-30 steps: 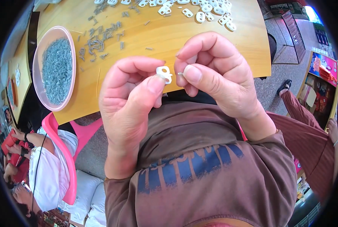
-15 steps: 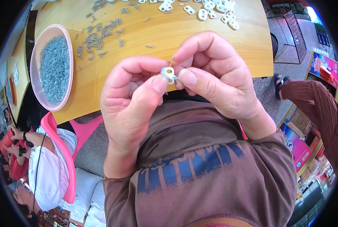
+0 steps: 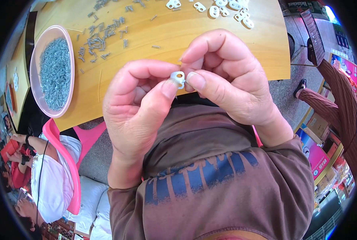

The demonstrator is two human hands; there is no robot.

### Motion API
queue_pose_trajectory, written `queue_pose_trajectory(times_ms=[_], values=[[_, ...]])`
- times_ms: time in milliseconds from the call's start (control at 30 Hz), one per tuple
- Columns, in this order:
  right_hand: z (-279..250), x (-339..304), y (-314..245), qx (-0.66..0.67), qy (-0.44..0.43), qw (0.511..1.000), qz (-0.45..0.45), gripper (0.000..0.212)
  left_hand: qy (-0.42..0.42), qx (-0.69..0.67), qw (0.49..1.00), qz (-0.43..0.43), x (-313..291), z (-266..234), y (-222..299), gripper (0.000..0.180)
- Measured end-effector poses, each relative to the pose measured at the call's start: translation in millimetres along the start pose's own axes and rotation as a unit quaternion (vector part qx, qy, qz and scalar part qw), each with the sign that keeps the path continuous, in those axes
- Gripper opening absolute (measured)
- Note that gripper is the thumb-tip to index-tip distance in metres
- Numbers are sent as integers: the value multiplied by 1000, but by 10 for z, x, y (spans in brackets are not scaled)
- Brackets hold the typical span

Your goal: The recorder is manually assembling small white plastic components with metal pins or springs.

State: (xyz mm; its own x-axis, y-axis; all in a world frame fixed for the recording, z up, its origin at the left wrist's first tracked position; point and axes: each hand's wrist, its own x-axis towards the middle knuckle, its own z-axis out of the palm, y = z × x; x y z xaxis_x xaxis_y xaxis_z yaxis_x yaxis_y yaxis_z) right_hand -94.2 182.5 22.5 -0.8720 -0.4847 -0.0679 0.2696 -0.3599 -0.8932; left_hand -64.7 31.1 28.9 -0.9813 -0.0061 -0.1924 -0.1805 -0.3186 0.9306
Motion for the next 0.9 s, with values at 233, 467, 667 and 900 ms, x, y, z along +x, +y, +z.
queue_pose_trajectory(times_ms=[233,467,667,900], values=[[23,-4,-40,-19,-1,1000,-5,20,-65,54,992,93,16,-77,-36,15],[58,31,-5,-17,53,998,19,18,-13,-39,999,12,31,-59,-64,15],[29,21,7,-19,61,997,40,15,3,-40,999,2,39,-88,-112,16],[66,16,31,34,68,996,49,15,16,-53,998,-10,50,-78,-106,17]])
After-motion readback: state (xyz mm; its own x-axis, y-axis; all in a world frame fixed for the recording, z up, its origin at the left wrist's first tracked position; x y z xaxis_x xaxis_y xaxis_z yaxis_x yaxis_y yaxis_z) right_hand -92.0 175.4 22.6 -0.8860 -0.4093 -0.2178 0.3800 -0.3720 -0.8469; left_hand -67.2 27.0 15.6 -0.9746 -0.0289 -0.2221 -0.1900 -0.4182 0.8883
